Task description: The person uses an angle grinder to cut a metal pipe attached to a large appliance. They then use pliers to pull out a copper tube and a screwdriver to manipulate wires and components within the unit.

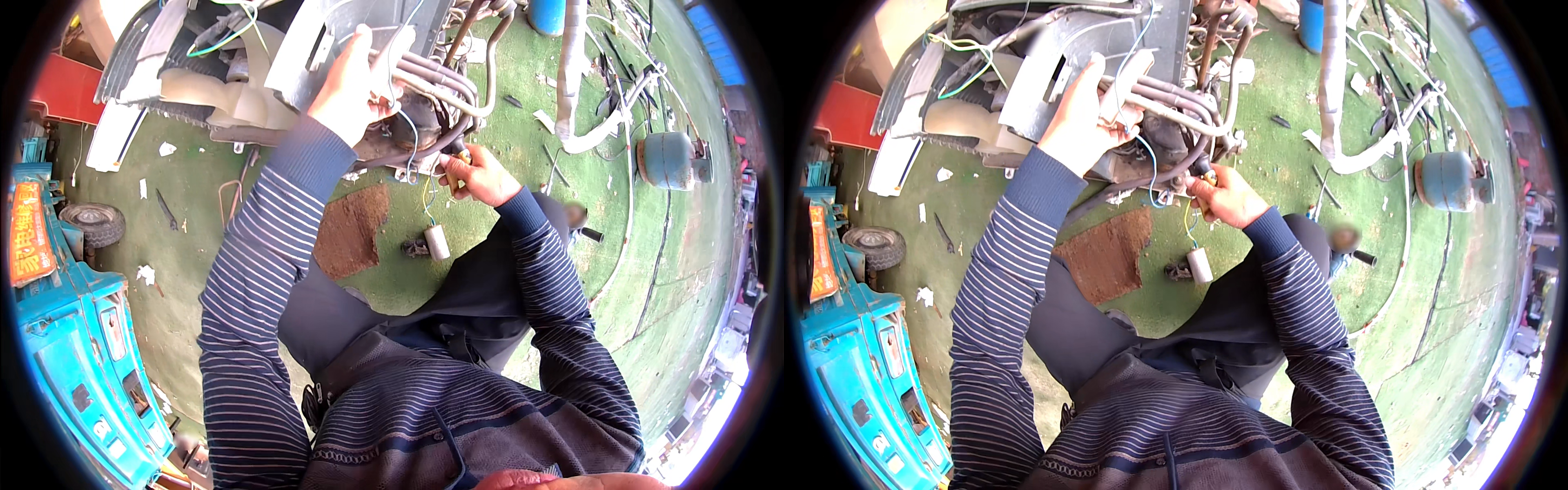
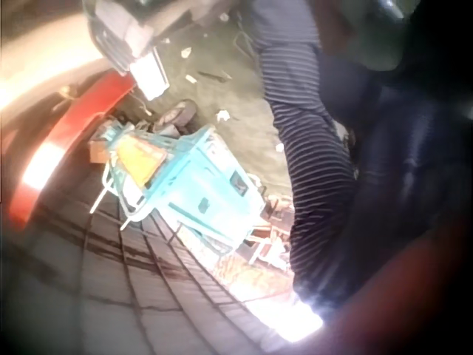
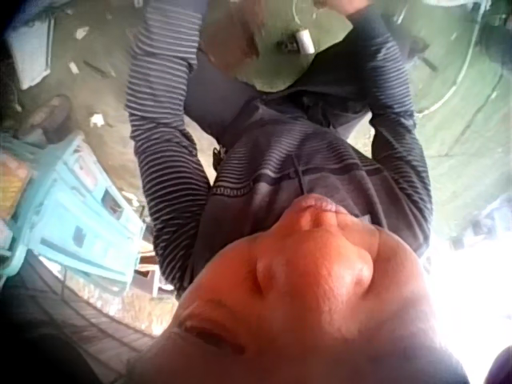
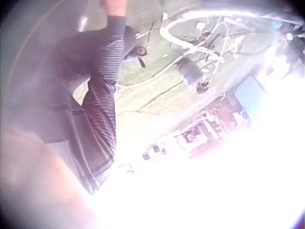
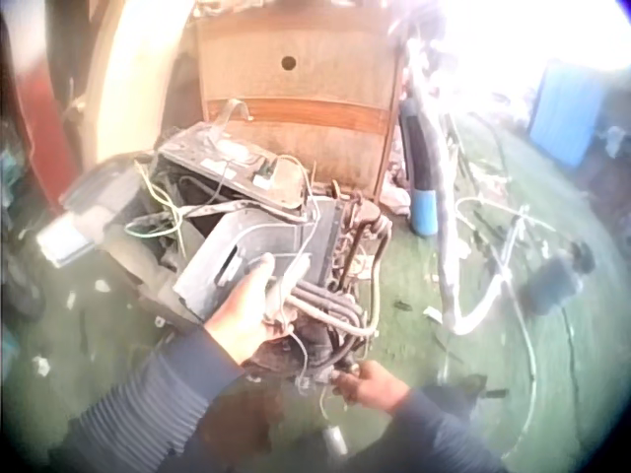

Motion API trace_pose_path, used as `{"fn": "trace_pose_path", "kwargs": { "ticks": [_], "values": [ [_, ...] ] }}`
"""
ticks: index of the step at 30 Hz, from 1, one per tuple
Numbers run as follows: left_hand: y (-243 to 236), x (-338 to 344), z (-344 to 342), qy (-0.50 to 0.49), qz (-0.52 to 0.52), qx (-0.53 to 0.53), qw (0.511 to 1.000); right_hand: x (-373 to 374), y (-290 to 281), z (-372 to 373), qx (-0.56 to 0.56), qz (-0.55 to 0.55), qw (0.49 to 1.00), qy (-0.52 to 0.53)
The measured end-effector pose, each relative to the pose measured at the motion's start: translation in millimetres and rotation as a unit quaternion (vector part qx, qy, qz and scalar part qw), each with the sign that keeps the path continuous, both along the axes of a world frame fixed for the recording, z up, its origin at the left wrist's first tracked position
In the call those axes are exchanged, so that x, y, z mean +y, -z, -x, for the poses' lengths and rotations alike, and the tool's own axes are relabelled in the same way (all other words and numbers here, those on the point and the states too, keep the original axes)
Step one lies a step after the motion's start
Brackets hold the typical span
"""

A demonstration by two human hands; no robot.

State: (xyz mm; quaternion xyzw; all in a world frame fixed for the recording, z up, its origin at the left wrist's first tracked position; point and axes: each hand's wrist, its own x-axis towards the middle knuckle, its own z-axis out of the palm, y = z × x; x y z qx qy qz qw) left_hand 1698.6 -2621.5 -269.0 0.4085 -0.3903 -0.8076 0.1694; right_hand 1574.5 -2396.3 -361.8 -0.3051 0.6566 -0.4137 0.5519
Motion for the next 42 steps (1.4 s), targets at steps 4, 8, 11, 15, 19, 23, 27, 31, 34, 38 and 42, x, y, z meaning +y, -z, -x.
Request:
{"fn": "trace_pose_path", "kwargs": {
  "ticks": [4,8,11,15,19,23,27,31,34,38,42],
  "values": [
    [-4,-5,2,0.026,-0.015,0.002,1.0,0,-3,1,0.005,0.0,1.0,-0.025],
    [-6,-5,-1,0.084,0.017,-0.006,0.996,9,4,1,0.172,-0.048,0.974,-0.143],
    [-14,-4,3,0.122,0.064,-0.034,0.99,14,-10,0,0.318,-0.15,0.911,-0.218],
    [-12,-7,3,0.146,0.043,0.023,0.988,22,1,9,0.373,-0.216,0.871,-0.236],
    [-20,0,11,0.108,0.016,-0.015,0.994,28,8,24,0.38,-0.215,0.874,-0.216],
    [-34,3,20,0.057,0.035,-0.138,0.988,24,32,28,0.369,-0.227,0.861,-0.266],
    [-31,-9,21,0.095,0.004,-0.169,0.981,14,60,26,0.322,-0.229,0.869,-0.298],
    [-32,-9,14,0.084,0.027,-0.188,0.978,-16,73,40,0.249,-0.186,0.932,0.188],
    [-37,-4,19,0.081,0.031,-0.202,0.975,-33,88,59,0.126,0.105,0.862,0.48],
    [-44,5,32,0.097,0.036,-0.193,0.976,-66,95,75,-0.115,0.259,0.834,0.474],
    [-49,10,37,0.087,0.041,-0.208,0.973,-80,71,72,-0.198,0.163,0.87,0.421]
  ]
}}
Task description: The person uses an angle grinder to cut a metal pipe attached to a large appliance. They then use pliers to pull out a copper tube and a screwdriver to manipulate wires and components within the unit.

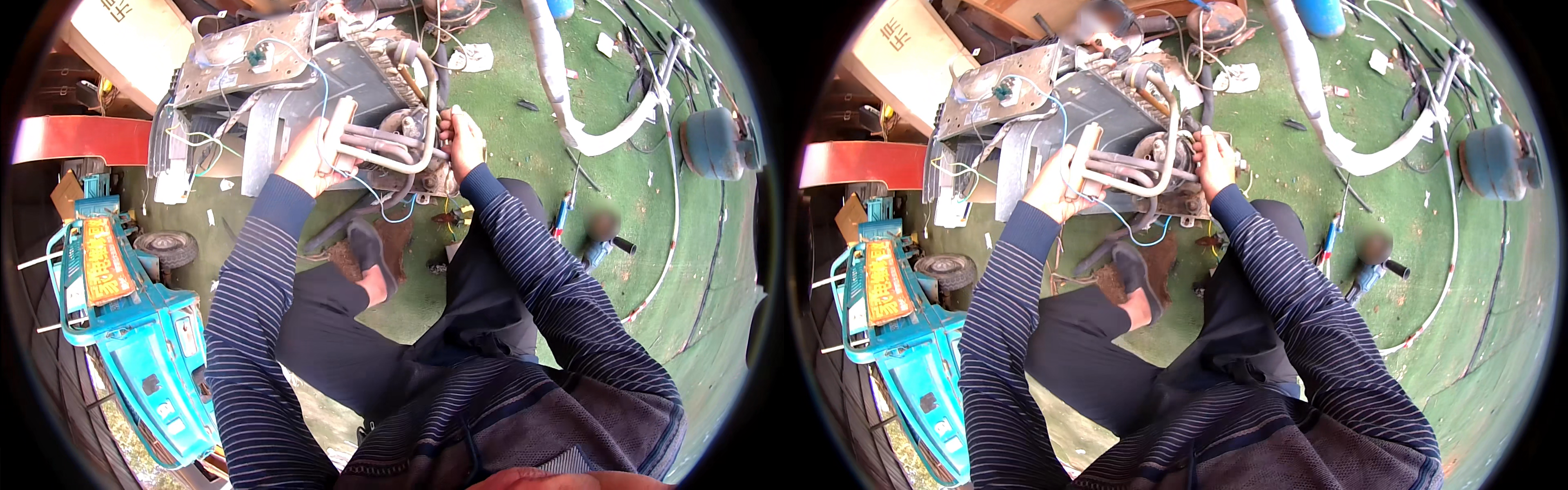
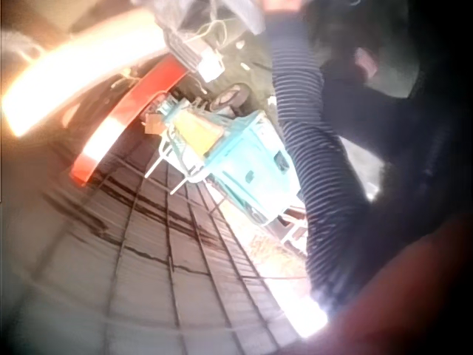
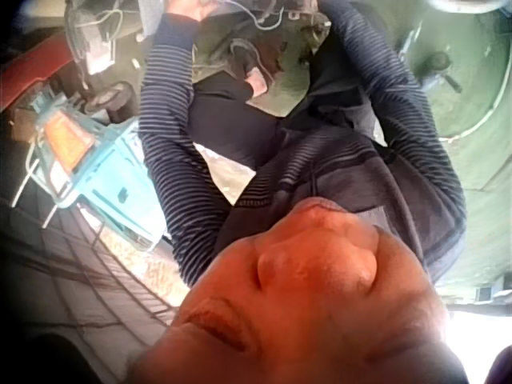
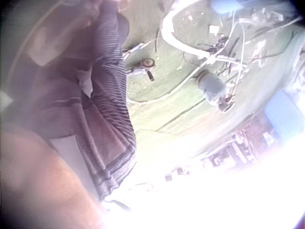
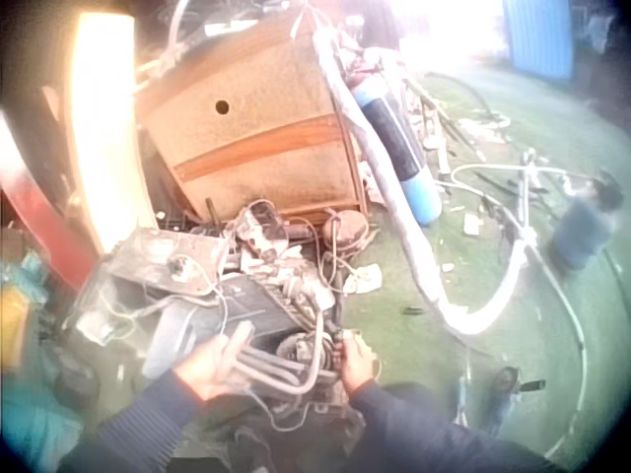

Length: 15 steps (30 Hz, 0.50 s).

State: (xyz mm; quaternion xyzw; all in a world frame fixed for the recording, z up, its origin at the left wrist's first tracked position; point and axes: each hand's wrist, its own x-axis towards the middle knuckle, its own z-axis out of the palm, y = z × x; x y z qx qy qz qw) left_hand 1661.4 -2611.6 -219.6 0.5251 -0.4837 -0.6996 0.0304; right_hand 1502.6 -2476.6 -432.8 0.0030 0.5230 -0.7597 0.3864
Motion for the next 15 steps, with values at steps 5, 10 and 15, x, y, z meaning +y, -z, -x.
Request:
{"fn": "trace_pose_path", "kwargs": {
  "ticks": [5,10,15],
  "values": [
    [9,-6,-6,-0.082,-0.044,0.059,0.994,-4,-12,8,-0.043,0.026,0.997,-0.057],
    [29,-23,-22,0.001,-0.017,0.07,0.997,-5,-17,-13,0.072,0.033,0.996,0.034],
    [13,-20,-16,0.022,0.0,0.091,0.996,-12,-22,-15,0.085,0.034,0.992,0.088]
  ]
}}
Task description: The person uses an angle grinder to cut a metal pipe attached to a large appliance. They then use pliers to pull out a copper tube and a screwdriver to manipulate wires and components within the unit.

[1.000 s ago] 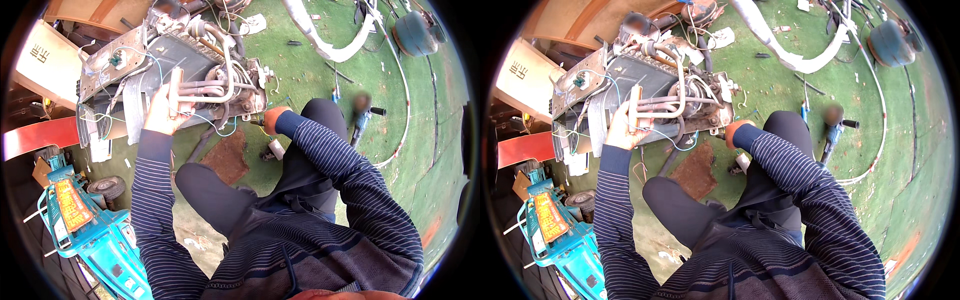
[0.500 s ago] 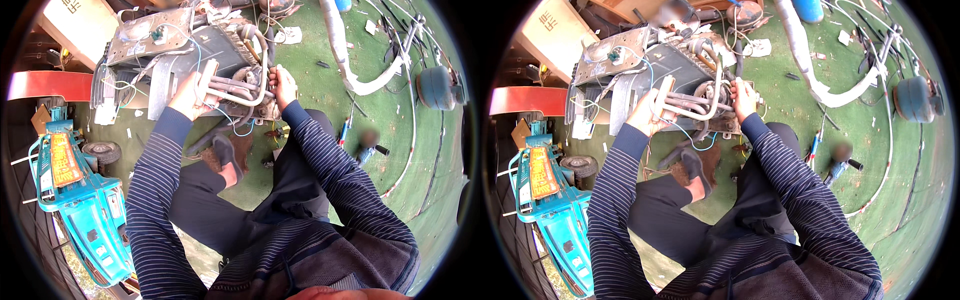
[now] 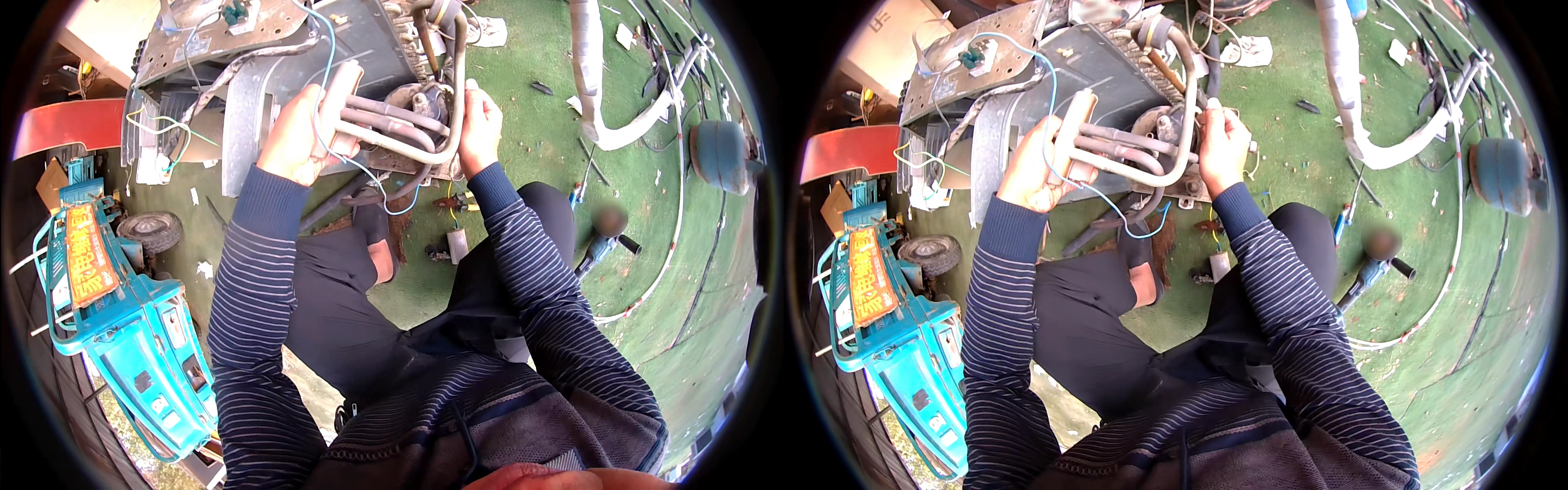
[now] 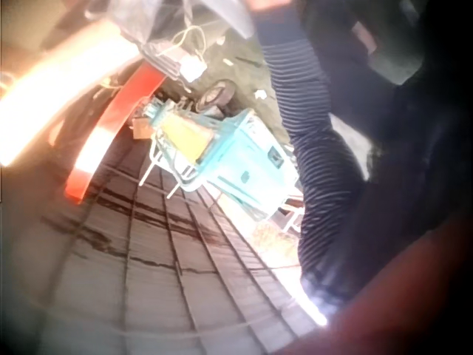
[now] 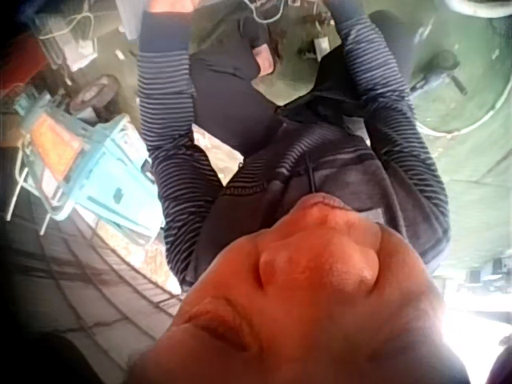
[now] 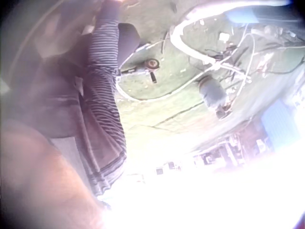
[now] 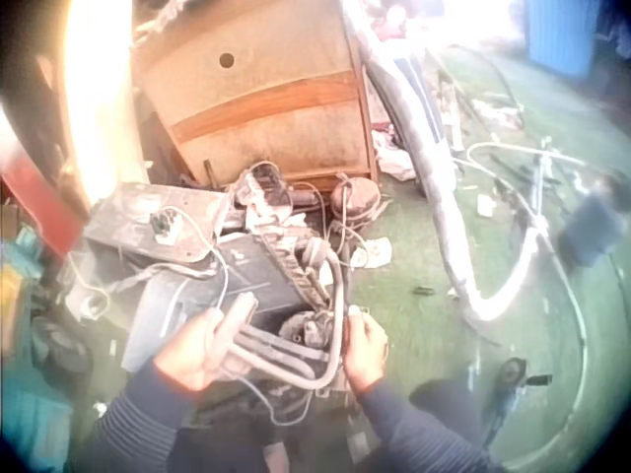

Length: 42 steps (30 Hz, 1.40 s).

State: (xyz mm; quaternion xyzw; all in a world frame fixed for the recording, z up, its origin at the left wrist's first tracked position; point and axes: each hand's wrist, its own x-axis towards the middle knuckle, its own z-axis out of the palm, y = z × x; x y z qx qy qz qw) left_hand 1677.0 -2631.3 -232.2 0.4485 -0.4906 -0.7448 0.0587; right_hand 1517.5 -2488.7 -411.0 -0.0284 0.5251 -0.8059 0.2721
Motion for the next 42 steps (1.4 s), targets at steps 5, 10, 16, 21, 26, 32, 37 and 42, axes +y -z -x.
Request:
{"fn": "trace_pose_path", "kwargs": {
  "ticks": [5,10,16,21,26,32,37,42],
  "values": [
    [-6,2,1,-0.008,0.014,0.013,1.0,-4,11,-6,0.0,0.062,0.998,-0.001],
    [-11,-5,1,0.06,0.07,-0.01,0.996,-3,19,-3,0.052,0.019,0.998,-0.033],
    [-33,16,16,0.058,0.137,-0.041,0.988,-14,25,-6,0.071,0.103,0.991,0.056],
    [-25,1,6,0.065,0.086,0.029,0.994,-5,29,-7,0.122,0.037,0.991,0.048],
    [-1,6,-10,0.003,0.058,0.065,0.996,77,70,-18,0.166,-0.115,0.978,0.057],
    [0,20,4,0.077,0.311,0.086,0.944,163,136,-30,0.273,-0.56,0.616,-0.482],
    [2,25,-12,-0.026,0.141,0.164,0.976,147,115,-70,0.35,-0.631,0.434,-0.539],
    [6,15,-3,0.01,0.141,0.175,0.974,137,137,-64,0.593,-0.58,0.4,-0.389]
  ]
}}
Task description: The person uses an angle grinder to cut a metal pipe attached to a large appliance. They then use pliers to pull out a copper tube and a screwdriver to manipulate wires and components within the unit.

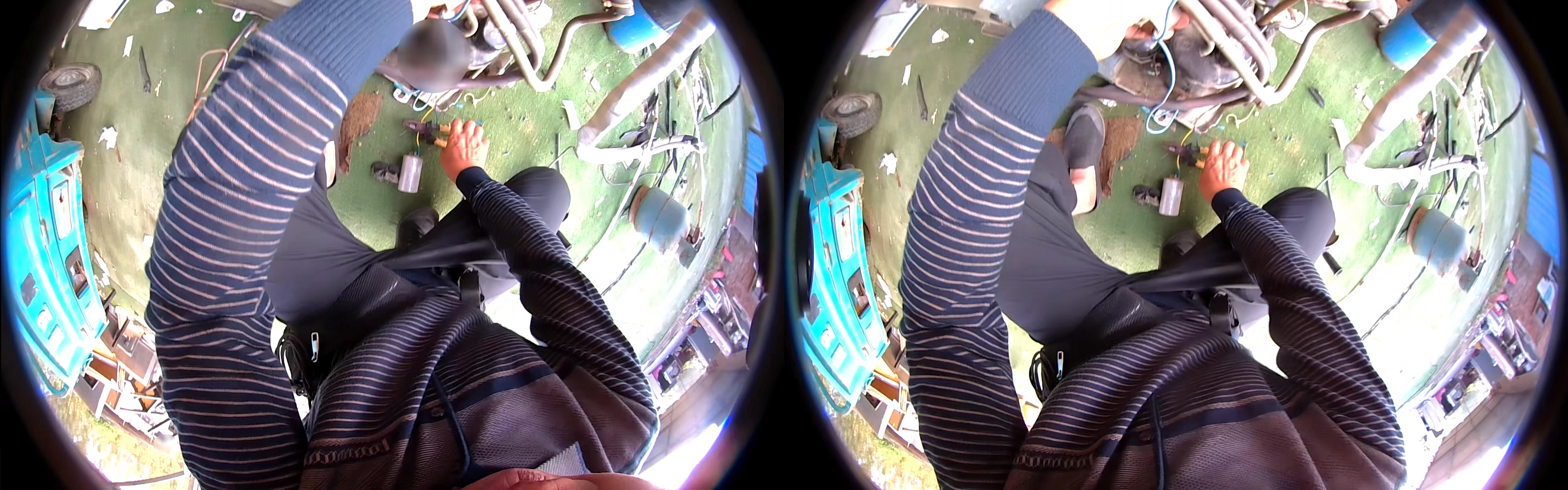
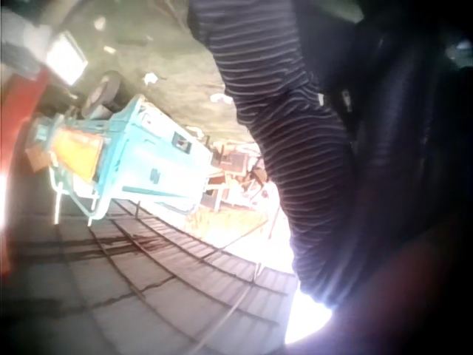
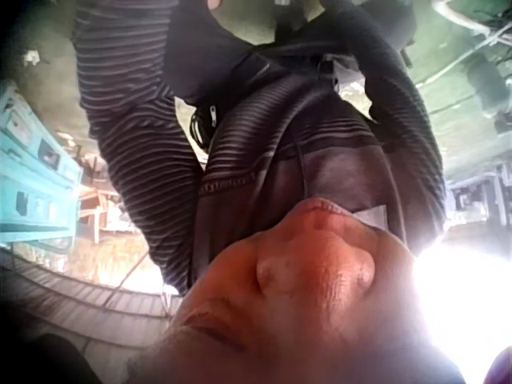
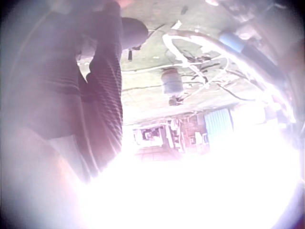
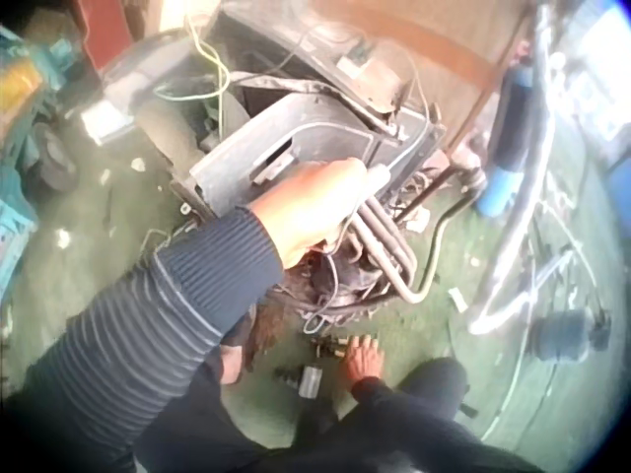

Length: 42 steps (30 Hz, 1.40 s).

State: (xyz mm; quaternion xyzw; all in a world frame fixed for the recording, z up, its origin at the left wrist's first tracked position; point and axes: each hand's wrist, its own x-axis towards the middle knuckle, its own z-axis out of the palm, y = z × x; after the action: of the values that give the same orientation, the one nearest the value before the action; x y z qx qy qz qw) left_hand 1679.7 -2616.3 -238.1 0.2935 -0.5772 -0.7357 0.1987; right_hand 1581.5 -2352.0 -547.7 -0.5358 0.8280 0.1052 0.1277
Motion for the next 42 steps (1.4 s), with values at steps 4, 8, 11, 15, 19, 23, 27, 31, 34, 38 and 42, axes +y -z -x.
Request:
{"fn": "trace_pose_path", "kwargs": {
  "ticks": [4,8,11,15,19,23,27,31,34,38,42],
  "values": [
    [-28,7,-5,-0.057,0.03,-0.079,0.995,-14,43,14,-0.064,-0.102,0.978,-0.172],
    [-7,8,-2,-0.037,0.026,-0.041,0.998,-8,28,9,-0.193,-0.066,0.976,-0.072],
    [5,5,4,-0.024,-0.029,-0.034,0.999,7,13,20,-0.416,-0.137,0.884,0.162],
    [-7,9,0,0.003,-0.08,-0.002,0.997,9,-103,22,-0.606,-0.029,0.772,0.19],
    [-18,9,4,0.022,-0.103,-0.035,0.994,-23,-173,44,-0.725,-0.034,0.644,0.242],
    [-15,7,3,-0.015,-0.06,-0.042,0.997,-47,-194,49,-0.815,-0.018,0.542,0.205],
    [-12,7,5,-0.023,-0.001,-0.045,0.999,-53,-202,54,-0.843,-0.024,0.502,0.192],
    [-7,1,11,-0.02,0.024,-0.053,0.998,-60,-203,54,-0.861,-0.034,0.465,0.206],
    [-11,1,11,-0.024,0.009,-0.062,0.998,-62,-190,57,-0.912,-0.038,0.366,0.182],
    [-5,-1,12,-0.033,-0.004,-0.04,0.999,-61,-179,42,-0.95,0.007,0.23,0.21],
    [-8,0,16,-0.062,-0.044,-0.04,0.996,-61,-196,18,-0.954,0.047,0.116,0.273]
  ]
}}
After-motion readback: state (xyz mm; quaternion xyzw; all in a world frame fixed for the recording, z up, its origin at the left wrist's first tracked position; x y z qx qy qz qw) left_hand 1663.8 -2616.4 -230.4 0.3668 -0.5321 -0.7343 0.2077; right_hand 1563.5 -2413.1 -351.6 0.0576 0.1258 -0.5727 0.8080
